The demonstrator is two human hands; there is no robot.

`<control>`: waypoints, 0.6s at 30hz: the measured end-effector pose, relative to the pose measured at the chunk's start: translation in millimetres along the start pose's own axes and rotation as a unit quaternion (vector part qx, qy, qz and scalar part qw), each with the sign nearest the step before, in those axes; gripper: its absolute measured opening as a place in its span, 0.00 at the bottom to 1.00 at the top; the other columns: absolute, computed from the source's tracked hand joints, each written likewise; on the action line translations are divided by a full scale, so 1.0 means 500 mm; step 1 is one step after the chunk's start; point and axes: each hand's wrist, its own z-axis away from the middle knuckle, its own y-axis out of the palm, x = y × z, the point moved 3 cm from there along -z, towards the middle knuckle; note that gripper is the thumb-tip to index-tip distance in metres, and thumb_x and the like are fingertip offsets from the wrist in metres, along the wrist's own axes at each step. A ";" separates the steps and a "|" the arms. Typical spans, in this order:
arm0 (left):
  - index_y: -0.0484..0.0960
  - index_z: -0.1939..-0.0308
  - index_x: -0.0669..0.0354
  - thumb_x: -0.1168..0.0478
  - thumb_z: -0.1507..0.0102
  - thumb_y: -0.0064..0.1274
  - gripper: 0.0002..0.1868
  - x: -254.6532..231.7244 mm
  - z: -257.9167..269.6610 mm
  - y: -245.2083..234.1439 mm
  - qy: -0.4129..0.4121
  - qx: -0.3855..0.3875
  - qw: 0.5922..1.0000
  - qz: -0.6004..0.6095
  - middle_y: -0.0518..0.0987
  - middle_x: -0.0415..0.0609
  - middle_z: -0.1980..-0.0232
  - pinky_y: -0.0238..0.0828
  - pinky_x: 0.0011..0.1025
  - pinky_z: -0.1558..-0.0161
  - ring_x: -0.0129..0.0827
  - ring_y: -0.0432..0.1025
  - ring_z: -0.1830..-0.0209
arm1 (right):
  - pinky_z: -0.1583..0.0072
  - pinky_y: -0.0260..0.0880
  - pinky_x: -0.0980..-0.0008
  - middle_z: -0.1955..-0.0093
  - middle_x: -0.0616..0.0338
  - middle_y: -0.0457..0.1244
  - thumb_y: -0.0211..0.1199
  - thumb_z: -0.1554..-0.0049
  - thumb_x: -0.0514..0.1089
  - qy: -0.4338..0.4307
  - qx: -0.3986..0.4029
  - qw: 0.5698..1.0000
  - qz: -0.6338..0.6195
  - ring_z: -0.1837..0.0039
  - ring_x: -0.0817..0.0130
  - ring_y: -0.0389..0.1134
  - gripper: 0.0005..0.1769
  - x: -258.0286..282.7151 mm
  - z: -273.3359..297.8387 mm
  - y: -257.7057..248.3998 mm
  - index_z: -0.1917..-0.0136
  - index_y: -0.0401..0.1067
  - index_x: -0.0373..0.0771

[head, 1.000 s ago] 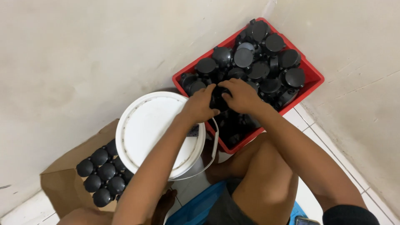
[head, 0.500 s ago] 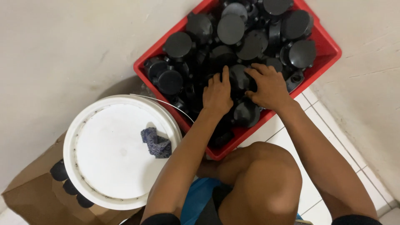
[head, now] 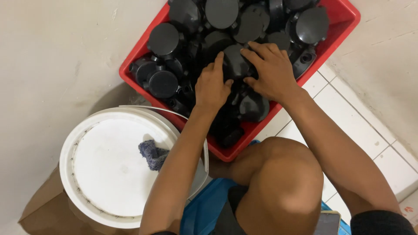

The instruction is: Cleaning black plastic components with a cloth and sorting them into a box

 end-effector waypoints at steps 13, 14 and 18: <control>0.56 0.29 0.57 0.57 0.46 0.67 0.47 -0.015 0.232 -0.308 0.061 -0.104 0.992 -0.030 0.77 0.58 0.56 0.71 0.50 0.65 0.55 0.72 0.56 | 0.50 0.66 0.53 0.26 0.53 0.57 0.76 0.57 0.56 -0.185 -0.082 0.976 0.079 0.37 0.51 0.63 0.47 0.236 -0.005 -0.205 0.28 0.62 0.48; 0.56 0.28 0.59 0.56 0.46 0.68 0.49 -0.017 0.265 -0.339 0.064 -0.106 0.991 -0.055 0.78 0.61 0.53 0.73 0.48 0.57 0.54 0.73 0.52 | 0.47 0.65 0.54 0.28 0.51 0.58 0.74 0.55 0.52 -0.184 -0.072 0.980 0.026 0.37 0.48 0.63 0.43 0.270 -0.003 -0.222 0.29 0.64 0.45; 0.45 0.22 0.53 0.54 0.46 0.68 0.58 -0.007 0.402 -0.448 0.009 -0.048 0.996 -0.072 0.77 0.60 0.47 0.71 0.49 0.46 0.51 0.72 0.44 | 0.42 0.65 0.53 0.27 0.48 0.57 0.71 0.53 0.41 -0.241 -0.040 0.966 -0.084 0.35 0.42 0.62 0.39 0.397 0.012 -0.235 0.29 0.64 0.41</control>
